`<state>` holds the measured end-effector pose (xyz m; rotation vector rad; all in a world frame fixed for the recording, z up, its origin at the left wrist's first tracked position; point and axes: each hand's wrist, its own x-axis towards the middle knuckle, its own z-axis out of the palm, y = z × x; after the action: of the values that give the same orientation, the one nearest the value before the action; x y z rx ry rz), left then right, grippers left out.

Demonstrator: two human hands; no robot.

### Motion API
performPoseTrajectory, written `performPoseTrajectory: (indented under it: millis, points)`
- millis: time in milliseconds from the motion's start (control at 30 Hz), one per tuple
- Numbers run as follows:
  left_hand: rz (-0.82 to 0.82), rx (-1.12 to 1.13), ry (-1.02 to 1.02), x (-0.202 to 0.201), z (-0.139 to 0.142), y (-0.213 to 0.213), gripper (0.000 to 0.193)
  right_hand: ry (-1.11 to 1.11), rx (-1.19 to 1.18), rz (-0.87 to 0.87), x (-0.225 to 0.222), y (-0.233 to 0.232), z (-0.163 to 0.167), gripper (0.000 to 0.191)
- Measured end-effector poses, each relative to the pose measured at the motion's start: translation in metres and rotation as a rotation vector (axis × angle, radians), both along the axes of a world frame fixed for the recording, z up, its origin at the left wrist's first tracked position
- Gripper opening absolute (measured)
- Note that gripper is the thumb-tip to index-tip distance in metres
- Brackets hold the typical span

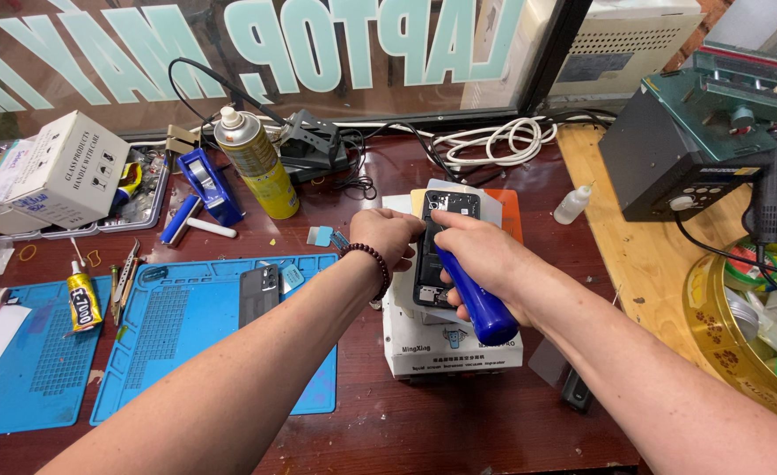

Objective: The person disassembles a smartphone, removes the back cover, and uses a screwdriver to adjust internal components. They then apply adhesive around the camera module area and reattach the back cover.

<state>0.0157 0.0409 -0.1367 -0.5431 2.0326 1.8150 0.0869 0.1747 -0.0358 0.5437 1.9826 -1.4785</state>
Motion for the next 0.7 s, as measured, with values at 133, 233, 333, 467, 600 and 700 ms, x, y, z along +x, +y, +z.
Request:
performPoseTrajectory:
  millis: [133,233,333,467,600,700]
  points:
    - [0.001,0.002,-0.001,-0.0004,0.0002,0.0012,0.015,0.007,0.012,-0.014,0.0005,-0.0022,-0.0023,0.063]
    - [-0.001,-0.013,-0.001,-0.0001,0.002,0.0013,0.015,0.014,0.002,-0.033,0.0004,-0.0049,-0.0034,0.063]
    - [-0.003,-0.027,-0.012,0.001,0.0037,0.0019,0.015,0.001,-0.018,-0.055,-0.0006,-0.0049,-0.0032,0.062]
    - [-0.001,-0.016,-0.011,0.0017,0.0047,0.0013,0.015,-0.009,-0.022,-0.059,-0.0032,-0.0042,-0.0028,0.062]
    - [0.001,-0.009,-0.012,0.0006,0.0043,0.0013,0.015,-0.025,-0.019,-0.062,-0.0058,-0.0028,-0.0019,0.062]
    - [-0.001,-0.017,-0.016,0.0002,0.0025,0.0014,0.015,-0.021,-0.003,-0.057,-0.0067,-0.0004,-0.0003,0.059]
